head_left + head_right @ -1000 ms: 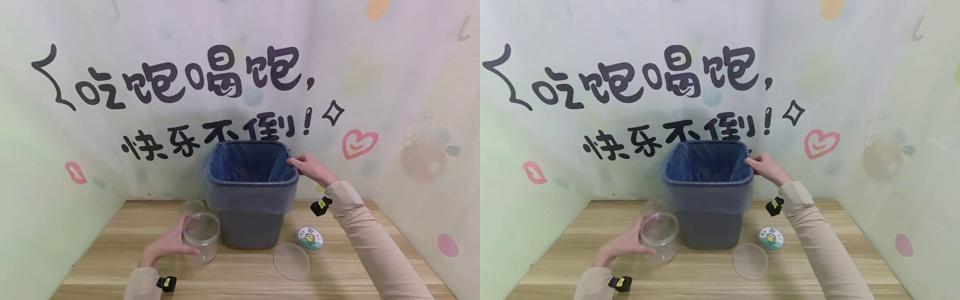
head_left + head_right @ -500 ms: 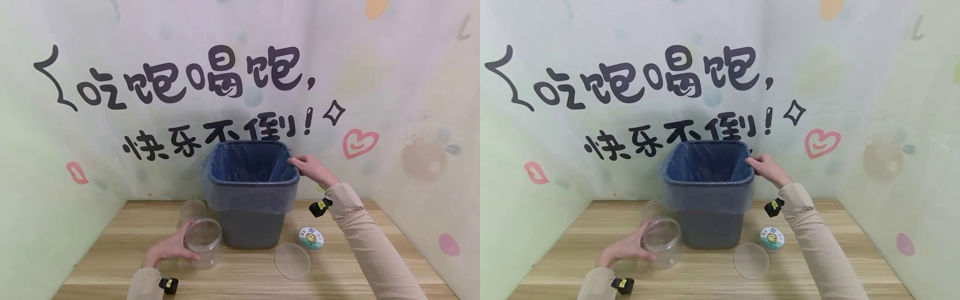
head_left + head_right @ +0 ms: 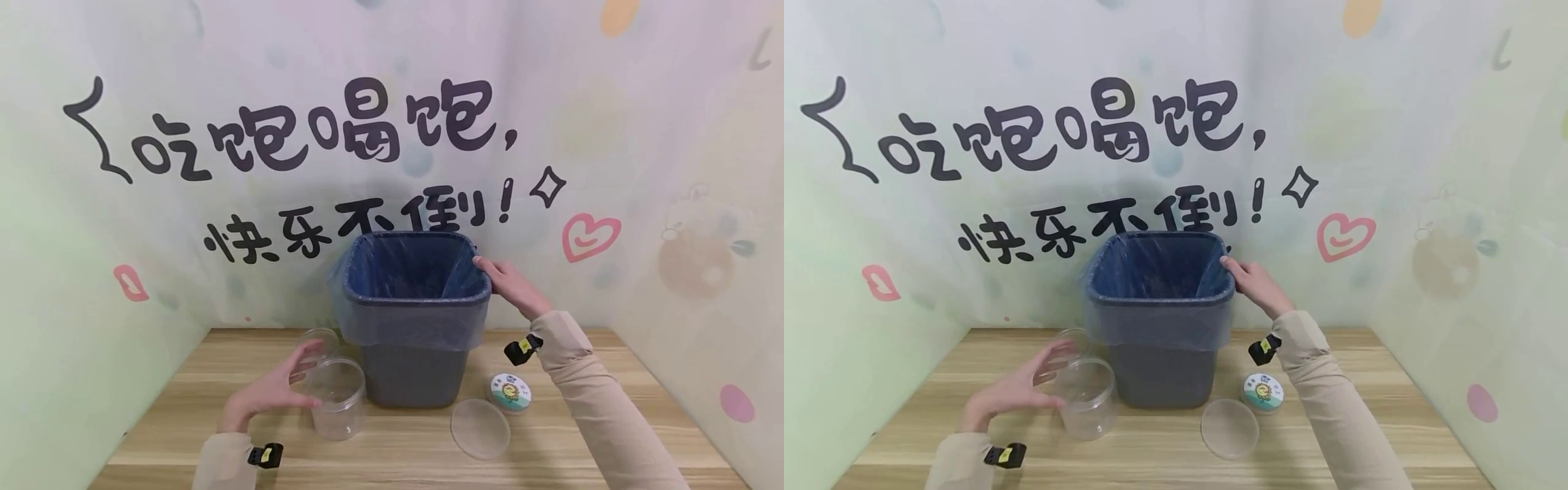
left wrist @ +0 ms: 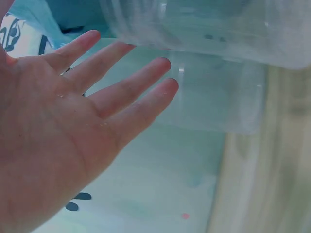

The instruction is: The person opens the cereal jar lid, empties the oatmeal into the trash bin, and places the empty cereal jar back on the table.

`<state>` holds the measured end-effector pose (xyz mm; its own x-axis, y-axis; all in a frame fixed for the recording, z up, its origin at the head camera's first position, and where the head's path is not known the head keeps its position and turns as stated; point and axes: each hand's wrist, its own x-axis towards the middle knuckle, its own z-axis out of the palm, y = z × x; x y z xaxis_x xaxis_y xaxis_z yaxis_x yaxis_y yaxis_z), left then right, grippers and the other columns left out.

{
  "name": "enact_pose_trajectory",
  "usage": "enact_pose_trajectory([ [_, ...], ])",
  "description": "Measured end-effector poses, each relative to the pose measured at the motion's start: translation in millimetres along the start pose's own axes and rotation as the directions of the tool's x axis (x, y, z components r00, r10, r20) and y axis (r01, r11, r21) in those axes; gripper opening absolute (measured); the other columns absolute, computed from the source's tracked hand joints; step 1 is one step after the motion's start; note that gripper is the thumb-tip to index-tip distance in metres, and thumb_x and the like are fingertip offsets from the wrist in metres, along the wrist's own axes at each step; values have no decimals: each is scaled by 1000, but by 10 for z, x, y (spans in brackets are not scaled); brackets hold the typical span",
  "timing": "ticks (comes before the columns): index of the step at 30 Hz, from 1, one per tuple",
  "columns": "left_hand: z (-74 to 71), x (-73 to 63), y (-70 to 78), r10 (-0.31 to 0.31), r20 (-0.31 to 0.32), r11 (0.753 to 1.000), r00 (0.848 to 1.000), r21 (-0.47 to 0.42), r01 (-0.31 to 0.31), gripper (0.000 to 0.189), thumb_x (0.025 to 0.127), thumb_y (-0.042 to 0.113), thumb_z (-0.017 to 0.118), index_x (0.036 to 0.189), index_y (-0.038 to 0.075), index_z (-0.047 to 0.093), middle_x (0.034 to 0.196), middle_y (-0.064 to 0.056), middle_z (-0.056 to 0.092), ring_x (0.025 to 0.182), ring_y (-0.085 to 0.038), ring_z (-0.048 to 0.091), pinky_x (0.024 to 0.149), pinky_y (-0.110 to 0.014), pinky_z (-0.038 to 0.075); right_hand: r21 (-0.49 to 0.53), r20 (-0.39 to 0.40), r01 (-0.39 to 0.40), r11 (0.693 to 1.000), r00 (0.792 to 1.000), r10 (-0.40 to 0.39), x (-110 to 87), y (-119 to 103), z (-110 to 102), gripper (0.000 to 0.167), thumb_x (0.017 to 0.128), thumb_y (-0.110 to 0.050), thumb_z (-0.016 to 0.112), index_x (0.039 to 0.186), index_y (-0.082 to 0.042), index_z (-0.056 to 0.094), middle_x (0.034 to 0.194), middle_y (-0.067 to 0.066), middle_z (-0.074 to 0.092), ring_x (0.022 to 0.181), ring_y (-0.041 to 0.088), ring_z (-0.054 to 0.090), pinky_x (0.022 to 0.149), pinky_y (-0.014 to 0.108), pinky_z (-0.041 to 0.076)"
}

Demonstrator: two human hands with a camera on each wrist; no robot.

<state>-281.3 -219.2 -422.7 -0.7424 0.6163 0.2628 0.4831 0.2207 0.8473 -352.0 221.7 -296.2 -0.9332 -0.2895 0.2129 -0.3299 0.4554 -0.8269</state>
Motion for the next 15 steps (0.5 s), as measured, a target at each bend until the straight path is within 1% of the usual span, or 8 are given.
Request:
enact_pose_trajectory([
  [2, -18, 18, 43, 3, -12, 1000, 1000, 21, -3, 93, 79, 8, 78, 147, -6, 17, 149, -32, 21, 130, -56, 27, 102, -66, 26, 21, 12, 7, 1000, 1000, -7, -24, 24, 6, 66, 103, -49, 31, 128, 6, 55, 124, 20, 60, 110, 26, 59, 99, 46, 42],
  [4, -34, 38, 72, 4, -24, 999, 1000, 37, -3, 89, 80, 9, 77, 147, -5, 20, 149, -31, 24, 130, -56, 29, 101, -66, 26, 36, 20, 15, 999, 1000, -15, -45, 54, 12, 71, 102, -53, 25, 134, 5, 51, 130, 21, 56, 117, 30, 56, 101, 48, 41],
  [8, -68, 73, 116, 26, -42, 994, 999, 106, -21, 81, 84, 13, 74, 145, -7, 24, 145, -33, 30, 125, -57, 34, 98, -68, 29, 64, 3, 28, 998, 1000, -29, -62, 139, 41, 71, 103, -53, 19, 127, 5, 52, 126, 22, 56, 116, 34, 53, 101, 49, 39],
  [10, -99, 91, 126, 51, -53, 986, 997, 162, -42, 76, 86, 13, 72, 143, -9, 26, 141, -35, 34, 121, -59, 37, 95, -70, 32, 60, -21, 36, 998, 999, -35, -66, 204, 60, 68, 104, -49, 18, 123, 7, 51, 124, 24, 55, 115, 36, 53, 101, 50, 39],
  [11, -112, 100, 133, 72, -60, 977, 996, 205, -58, 73, 86, 12, 72, 141, -9, 29, 139, -35, 36, 118, -59, 39, 93, -70, 34, 55, -32, 38, 998, 999, -37, -68, 243, 70, 66, 105, -46, 19, 122, 8, 51, 124, 25, 54, 115, 37, 53, 101, 50, 39],
  [13, -150, 119, 153, 86, -77, 964, 993, 257, -64, 69, 86, 12, 71, 138, -10, 32, 136, -36, 38, 115, -60, 42, 91, -69, 36, 8, -39, 60, 998, 997, -59, -68, 337, 90, 60, 107, -39, 19, 124, 9, 50, 127, 28, 53, 116, 40, 53, 101, 51, 39],
  [15, -190, 143, 178, 90, -95, 950, 991, 307, -57, 66, 85, 12, 71, 136, -11, 35, 135, -36, 40, 113, -60, 43, 89, -69, 37, -86, -41, 87, 993, 995, -90, -77, 442, 106, 55, 107, -32, 20, 128, 9, 49, 129, 29, 52, 117, 43, 52, 101, 53, 39],
])
